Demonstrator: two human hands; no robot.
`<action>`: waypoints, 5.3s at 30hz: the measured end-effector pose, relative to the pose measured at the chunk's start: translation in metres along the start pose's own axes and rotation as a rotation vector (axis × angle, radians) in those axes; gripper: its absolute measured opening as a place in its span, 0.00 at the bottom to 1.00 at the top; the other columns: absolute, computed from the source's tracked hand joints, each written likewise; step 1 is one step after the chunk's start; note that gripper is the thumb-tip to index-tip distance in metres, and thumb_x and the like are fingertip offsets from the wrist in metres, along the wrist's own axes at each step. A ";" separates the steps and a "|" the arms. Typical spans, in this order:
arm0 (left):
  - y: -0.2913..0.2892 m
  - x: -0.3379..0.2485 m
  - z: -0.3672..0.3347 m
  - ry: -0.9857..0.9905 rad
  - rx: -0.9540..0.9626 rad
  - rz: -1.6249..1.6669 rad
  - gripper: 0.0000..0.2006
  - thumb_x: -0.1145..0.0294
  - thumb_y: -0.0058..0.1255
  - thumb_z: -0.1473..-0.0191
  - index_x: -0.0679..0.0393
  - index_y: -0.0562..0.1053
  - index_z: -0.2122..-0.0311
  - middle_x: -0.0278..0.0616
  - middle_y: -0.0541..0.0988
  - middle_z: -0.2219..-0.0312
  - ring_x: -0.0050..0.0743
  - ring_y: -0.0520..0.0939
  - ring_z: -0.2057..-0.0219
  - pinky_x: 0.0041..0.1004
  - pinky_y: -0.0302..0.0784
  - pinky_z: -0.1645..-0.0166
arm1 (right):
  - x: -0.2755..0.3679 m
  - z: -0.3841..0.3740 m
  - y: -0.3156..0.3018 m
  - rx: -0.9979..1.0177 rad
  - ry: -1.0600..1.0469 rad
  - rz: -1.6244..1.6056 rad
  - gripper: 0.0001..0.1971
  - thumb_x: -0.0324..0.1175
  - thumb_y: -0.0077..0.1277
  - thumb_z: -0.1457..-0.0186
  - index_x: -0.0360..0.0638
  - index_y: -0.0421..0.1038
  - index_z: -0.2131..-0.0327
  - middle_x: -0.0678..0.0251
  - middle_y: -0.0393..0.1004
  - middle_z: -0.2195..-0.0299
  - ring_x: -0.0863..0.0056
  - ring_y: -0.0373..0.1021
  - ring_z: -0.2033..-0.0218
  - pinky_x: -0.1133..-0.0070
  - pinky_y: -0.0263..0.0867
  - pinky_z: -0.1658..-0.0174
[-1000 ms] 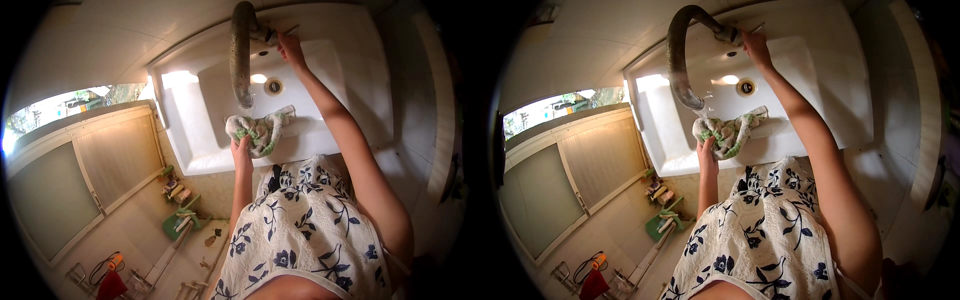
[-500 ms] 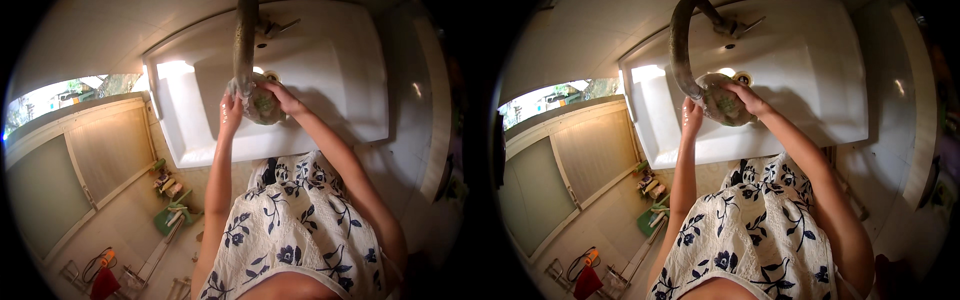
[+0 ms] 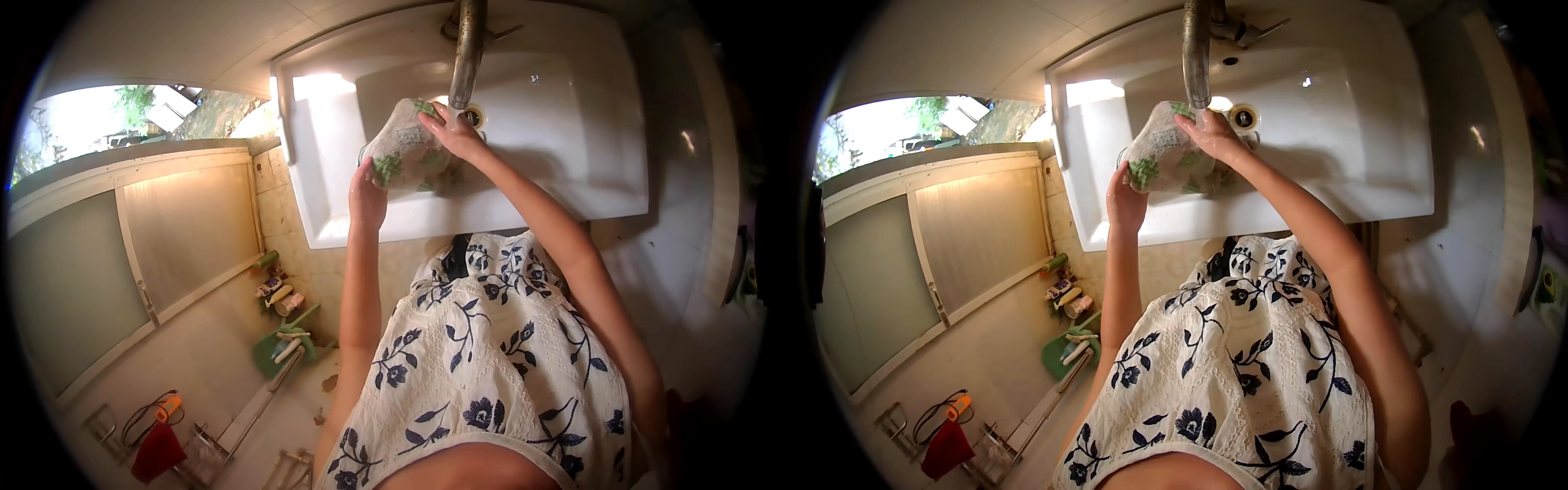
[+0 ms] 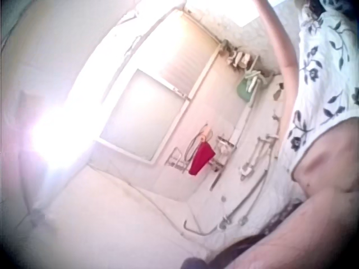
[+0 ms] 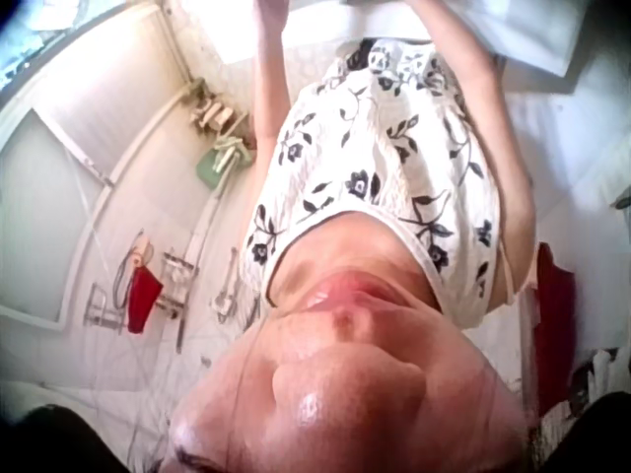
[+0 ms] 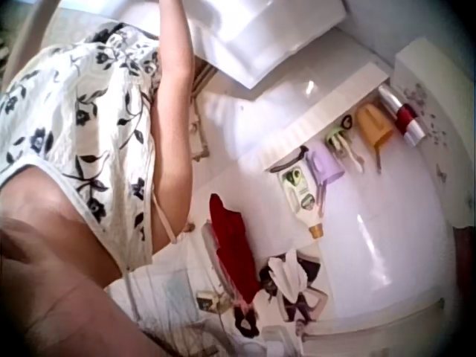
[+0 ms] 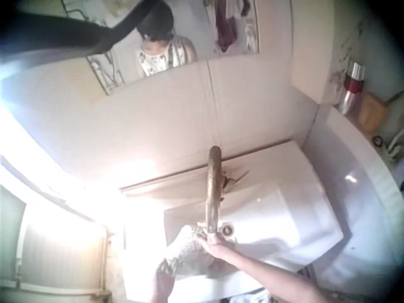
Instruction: The person wipes the surface of a sink with a cloth, rinses the cloth under a faucet, and then cleans a bottle of liquid soap and a mug by rinsing them and wiping them with the cloth.
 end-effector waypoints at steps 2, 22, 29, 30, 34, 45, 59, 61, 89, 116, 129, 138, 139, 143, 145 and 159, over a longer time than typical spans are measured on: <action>0.003 -0.010 0.014 0.038 0.044 -0.034 0.16 0.63 0.38 0.51 0.61 0.61 0.59 0.41 0.67 0.61 0.31 0.66 0.58 0.30 0.59 0.53 | 0.005 0.012 0.001 -0.120 -0.183 0.273 0.19 0.39 0.48 0.54 0.38 0.61 0.61 0.57 0.66 0.66 0.68 0.64 0.64 0.77 0.59 0.61; -0.018 -0.020 0.011 0.350 -0.016 -0.383 0.12 0.58 0.36 0.48 0.57 0.61 0.69 0.35 0.68 0.72 0.21 0.70 0.70 0.24 0.67 0.65 | -0.055 0.075 -0.089 -0.339 0.240 -0.635 0.09 0.37 0.43 0.51 0.43 0.66 0.76 0.79 0.63 0.79 0.89 0.57 0.76 0.90 0.53 0.70; -0.002 -0.022 0.022 0.310 0.145 -0.353 0.11 0.60 0.36 0.47 0.59 0.62 0.72 0.32 0.66 0.77 0.17 0.69 0.75 0.20 0.68 0.72 | -0.111 0.045 -0.121 -0.164 0.289 -0.202 0.14 0.40 0.46 0.54 0.37 0.66 0.71 0.69 0.67 0.79 0.82 0.62 0.76 0.85 0.58 0.71; 0.002 -0.017 0.022 0.306 0.147 -0.349 0.11 0.60 0.36 0.47 0.59 0.62 0.72 0.32 0.66 0.77 0.17 0.69 0.75 0.20 0.68 0.72 | -0.115 0.042 -0.116 -0.177 0.281 -0.078 0.16 0.41 0.47 0.56 0.35 0.66 0.70 0.66 0.68 0.79 0.78 0.64 0.75 0.83 0.59 0.70; 0.041 -0.007 0.036 0.279 0.182 -0.346 0.11 0.60 0.35 0.47 0.58 0.62 0.67 0.33 0.68 0.73 0.17 0.70 0.72 0.19 0.68 0.70 | -0.059 0.054 -0.061 -0.231 -0.101 0.239 0.20 0.38 0.49 0.60 0.43 0.60 0.61 0.58 0.66 0.68 0.66 0.63 0.65 0.74 0.60 0.62; 0.141 -0.109 0.046 0.518 0.135 -0.516 0.16 0.61 0.34 0.46 0.64 0.62 0.61 0.39 0.67 0.70 0.25 0.67 0.66 0.25 0.65 0.62 | 0.039 0.064 0.016 0.797 -0.126 0.561 0.23 0.39 0.53 0.68 0.47 0.65 0.63 0.63 0.70 0.68 0.68 0.65 0.63 0.75 0.58 0.61; 0.046 -0.114 -0.021 0.497 -0.164 -1.301 0.15 0.61 0.34 0.48 0.64 0.64 0.72 0.47 0.71 0.78 0.34 0.72 0.74 0.30 0.68 0.68 | 0.071 0.045 -0.083 0.366 0.168 -0.233 0.16 0.29 0.46 0.58 0.35 0.64 0.62 0.69 0.69 0.74 0.85 0.62 0.72 0.85 0.57 0.67; 0.081 -0.069 -0.021 0.505 0.136 -1.301 0.22 0.62 0.42 0.52 0.60 0.56 0.53 0.59 0.64 0.58 0.44 0.66 0.54 0.35 0.62 0.53 | 0.094 0.049 -0.083 0.346 0.140 -0.266 0.16 0.31 0.48 0.59 0.36 0.65 0.63 0.69 0.69 0.72 0.85 0.62 0.70 0.85 0.57 0.66; 0.186 0.069 -0.008 -0.150 1.100 -1.382 0.21 0.67 0.53 0.60 0.64 0.65 0.59 0.41 0.73 0.67 0.27 0.72 0.66 0.24 0.67 0.60 | 0.001 0.068 -0.100 0.861 0.487 0.292 0.31 0.44 0.55 0.66 0.34 0.61 0.59 0.58 0.66 0.64 0.73 0.63 0.64 0.81 0.61 0.63; 0.115 0.079 -0.102 0.534 0.413 -0.748 0.51 0.44 0.58 0.74 0.60 0.47 0.48 0.47 0.58 0.54 0.38 0.59 0.52 0.36 0.53 0.49 | -0.053 0.001 -0.055 0.535 -0.027 -0.371 0.24 0.39 0.54 0.61 0.40 0.61 0.59 0.67 0.67 0.69 0.78 0.65 0.66 0.81 0.61 0.62; 0.061 0.139 -0.096 -0.227 0.365 -0.306 0.24 0.67 0.47 0.57 0.63 0.58 0.54 0.46 0.68 0.62 0.39 0.71 0.61 0.36 0.67 0.55 | -0.041 -0.058 -0.098 0.414 -0.216 0.607 0.15 0.40 0.44 0.52 0.42 0.64 0.62 0.61 0.67 0.63 0.74 0.66 0.64 0.79 0.62 0.64; 0.097 0.152 -0.098 -0.362 0.491 0.056 0.20 0.68 0.42 0.54 0.66 0.59 0.55 0.49 0.67 0.60 0.40 0.71 0.61 0.36 0.68 0.57 | 0.016 0.006 -0.066 0.321 -1.322 0.714 0.14 0.27 0.43 0.59 0.46 0.62 0.63 0.64 0.59 0.54 0.72 0.51 0.48 0.66 0.45 0.45; 0.109 0.151 -0.093 -0.368 0.564 -0.093 0.21 0.69 0.45 0.55 0.65 0.58 0.55 0.48 0.67 0.60 0.39 0.71 0.61 0.35 0.67 0.56 | 0.011 -0.002 -0.068 0.402 -1.335 0.727 0.15 0.27 0.43 0.59 0.46 0.62 0.62 0.63 0.61 0.56 0.72 0.52 0.48 0.68 0.47 0.46; 0.117 0.142 -0.086 -0.337 0.517 -0.669 0.28 0.71 0.54 0.63 0.64 0.59 0.54 0.43 0.68 0.61 0.31 0.71 0.62 0.27 0.64 0.56 | -0.001 -0.025 -0.065 0.747 -0.864 0.616 0.16 0.21 0.41 0.60 0.44 0.65 0.62 0.60 0.66 0.61 0.66 0.60 0.55 0.71 0.58 0.56; 0.137 0.138 -0.083 -0.250 0.603 -1.008 0.27 0.68 0.56 0.67 0.63 0.63 0.57 0.39 0.71 0.66 0.25 0.70 0.65 0.23 0.65 0.59 | -0.036 -0.034 -0.065 0.905 -0.543 0.663 0.13 0.19 0.42 0.64 0.39 0.67 0.69 0.57 0.68 0.69 0.61 0.65 0.65 0.69 0.59 0.65; 0.157 0.078 -0.086 0.756 0.234 -1.884 0.17 0.68 0.56 0.71 0.58 0.65 0.72 0.47 0.73 0.79 0.46 0.74 0.74 0.35 0.69 0.71 | -0.071 -0.023 -0.052 0.834 0.043 0.107 0.08 0.24 0.47 0.70 0.35 0.64 0.79 0.65 0.66 0.86 0.80 0.61 0.88 0.83 0.55 0.85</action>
Point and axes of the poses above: each hand's wrist, its own z-axis away from the middle knuckle, its own y-axis out of the palm, x = y × z, the point moved 9 cm from there along -z, towards the middle knuckle
